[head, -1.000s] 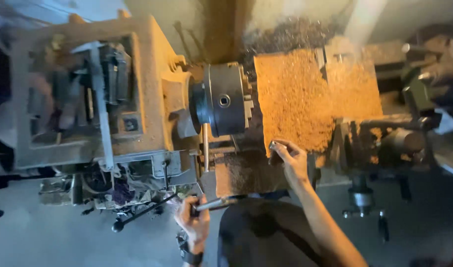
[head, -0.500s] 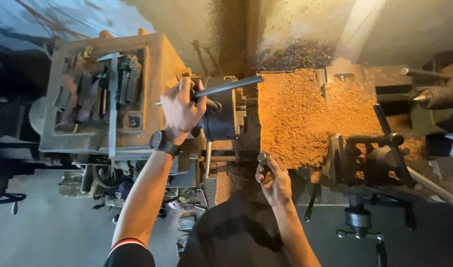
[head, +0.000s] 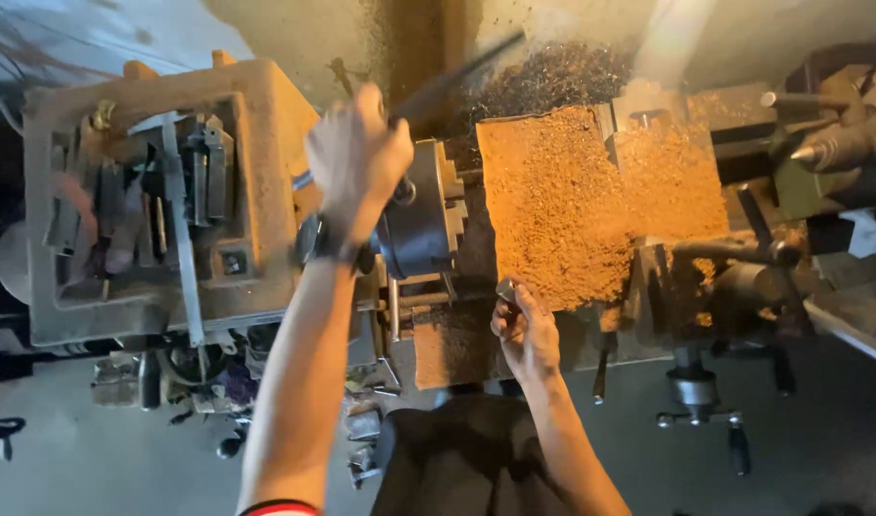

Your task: The person handles a cylindrical metal part, fitting a small component into it and filing its edge. They grind the part on a bench grinder, producing sparks, then carry it to a lathe, secure it in the chuck, and work on it with the lathe using a tool bar.

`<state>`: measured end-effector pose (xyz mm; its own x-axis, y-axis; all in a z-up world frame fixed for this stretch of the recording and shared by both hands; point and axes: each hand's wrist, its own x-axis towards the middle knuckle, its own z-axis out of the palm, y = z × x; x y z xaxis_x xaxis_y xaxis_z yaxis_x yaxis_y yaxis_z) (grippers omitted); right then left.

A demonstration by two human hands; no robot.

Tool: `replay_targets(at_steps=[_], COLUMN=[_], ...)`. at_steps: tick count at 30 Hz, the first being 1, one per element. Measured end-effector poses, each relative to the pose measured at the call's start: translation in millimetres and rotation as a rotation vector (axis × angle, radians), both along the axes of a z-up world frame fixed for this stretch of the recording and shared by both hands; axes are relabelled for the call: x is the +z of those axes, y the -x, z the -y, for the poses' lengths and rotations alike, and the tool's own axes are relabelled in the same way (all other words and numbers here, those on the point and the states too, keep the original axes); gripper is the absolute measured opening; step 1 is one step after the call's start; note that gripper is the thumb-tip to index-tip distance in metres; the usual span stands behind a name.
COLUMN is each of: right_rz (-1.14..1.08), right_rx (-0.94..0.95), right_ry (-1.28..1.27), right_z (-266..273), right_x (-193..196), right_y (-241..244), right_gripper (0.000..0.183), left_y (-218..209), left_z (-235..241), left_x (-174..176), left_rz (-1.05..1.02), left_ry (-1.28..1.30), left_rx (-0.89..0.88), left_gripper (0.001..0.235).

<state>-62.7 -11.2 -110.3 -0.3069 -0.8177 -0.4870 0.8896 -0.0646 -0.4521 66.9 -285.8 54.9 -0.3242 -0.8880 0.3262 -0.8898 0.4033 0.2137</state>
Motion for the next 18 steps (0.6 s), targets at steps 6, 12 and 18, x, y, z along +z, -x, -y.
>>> replay_targets(at_steps=[6,12,18], right_rz=[-0.058,-0.064,-0.097], right_rx=[0.021,0.070,0.093], right_ry=[0.017,-0.043,0.073], right_z=[-35,-43,-23], right_x=[-2,0,27], right_y=[-22,-8,7], right_gripper=[0.032,0.030,0.030], left_y=[14,4,-24], left_z=[10,-36,-73], left_x=[-3,17,45], left_rz=[-0.021,-0.041,-0.026], left_ry=[0.038,-0.062,-0.228], left_rx=[0.087,0.097,0.007], left_gripper=[0.024,0.029,0.050])
